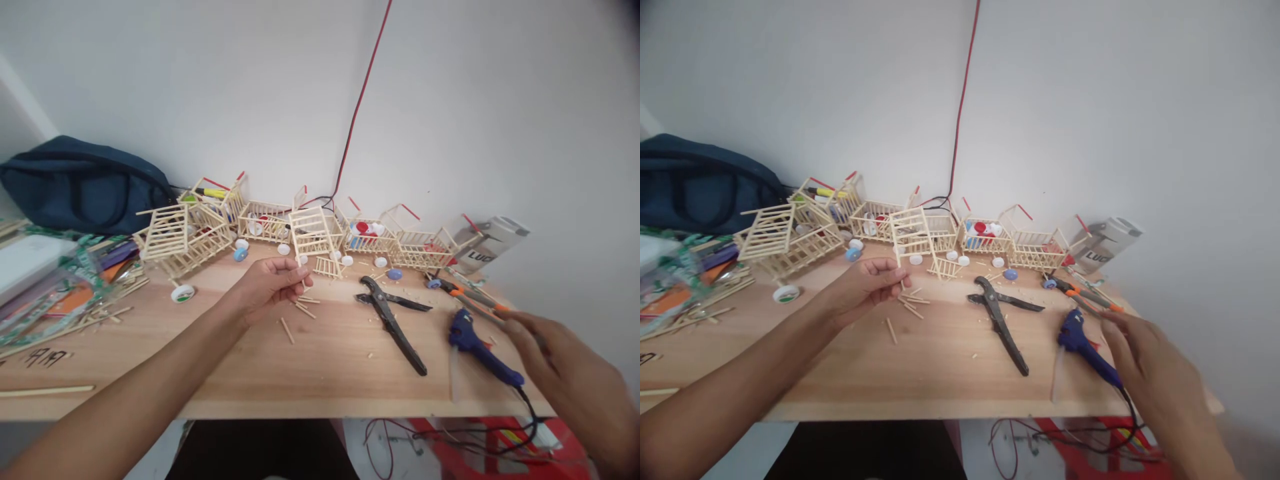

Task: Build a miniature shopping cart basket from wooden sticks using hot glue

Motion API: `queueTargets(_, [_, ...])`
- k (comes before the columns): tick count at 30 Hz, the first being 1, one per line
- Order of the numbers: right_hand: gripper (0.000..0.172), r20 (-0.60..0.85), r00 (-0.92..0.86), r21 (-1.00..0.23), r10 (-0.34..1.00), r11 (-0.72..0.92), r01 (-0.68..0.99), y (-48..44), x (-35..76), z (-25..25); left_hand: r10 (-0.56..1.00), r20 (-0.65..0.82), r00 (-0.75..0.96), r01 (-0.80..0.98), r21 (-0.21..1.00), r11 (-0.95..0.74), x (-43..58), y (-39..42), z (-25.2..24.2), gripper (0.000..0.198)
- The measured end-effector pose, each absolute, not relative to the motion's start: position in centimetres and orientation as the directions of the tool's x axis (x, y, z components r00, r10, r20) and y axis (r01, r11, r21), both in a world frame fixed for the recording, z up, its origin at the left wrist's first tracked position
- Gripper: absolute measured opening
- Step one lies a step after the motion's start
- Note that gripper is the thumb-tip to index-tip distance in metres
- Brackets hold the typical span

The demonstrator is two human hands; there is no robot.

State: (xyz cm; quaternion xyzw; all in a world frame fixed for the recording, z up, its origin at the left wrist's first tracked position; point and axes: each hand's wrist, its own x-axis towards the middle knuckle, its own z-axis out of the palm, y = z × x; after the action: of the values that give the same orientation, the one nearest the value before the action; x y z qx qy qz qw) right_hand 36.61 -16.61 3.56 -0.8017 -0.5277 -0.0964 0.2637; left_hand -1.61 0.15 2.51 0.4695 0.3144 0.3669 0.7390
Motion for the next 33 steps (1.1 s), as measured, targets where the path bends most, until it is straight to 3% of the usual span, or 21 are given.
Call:
queueTargets(2, [0.048,0.381,0.442,-0.419,0.812,-0.274,0.866,-15.0,32.1,5.2,0.839,-0.123,0.531,-0.240,0.927,0.288,-1.6,0.1,2.5,0.029])
queueTargets(6, [0.045,0.311,0.202,-0.675,0.929,0.066,0.735,-10.3,23.6,5.1,0.831,-0.124,0.541,-0.226,0.931,0.286,-1.5,0.1,2.3,0.029])
queueTargets(11, [0.040,0.280,0.068,-0.784,0.958,0.187,0.592,-6.0,18.1,3.2,0.828,-0.135,0.544,-0.223,0.928,0.298,-1.4,0.2,2.0,0.031])
queueTargets(21, [0.034,0.268,0.152,-0.859,0.951,0.165,0.484,-4.7,16.8,2.2,0.845,-0.145,0.514,-0.211,0.934,0.288,-1.3,0.1,2.1,0.045])
queueTargets(26, [0.034,0.266,0.131,-0.856,0.955,0.172,0.487,-4.5,16.3,1.7,0.908,-0.146,0.391,-0.231,0.940,0.251,-1.2,0.5,2.1,0.038])
queueTargets(33, [0.034,0.290,0.065,-0.797,0.955,0.204,0.568,-4.6,15.7,1.0,0.925,-0.158,0.347,-0.201,0.950,0.238,-1.0,0.5,2.0,0.035])
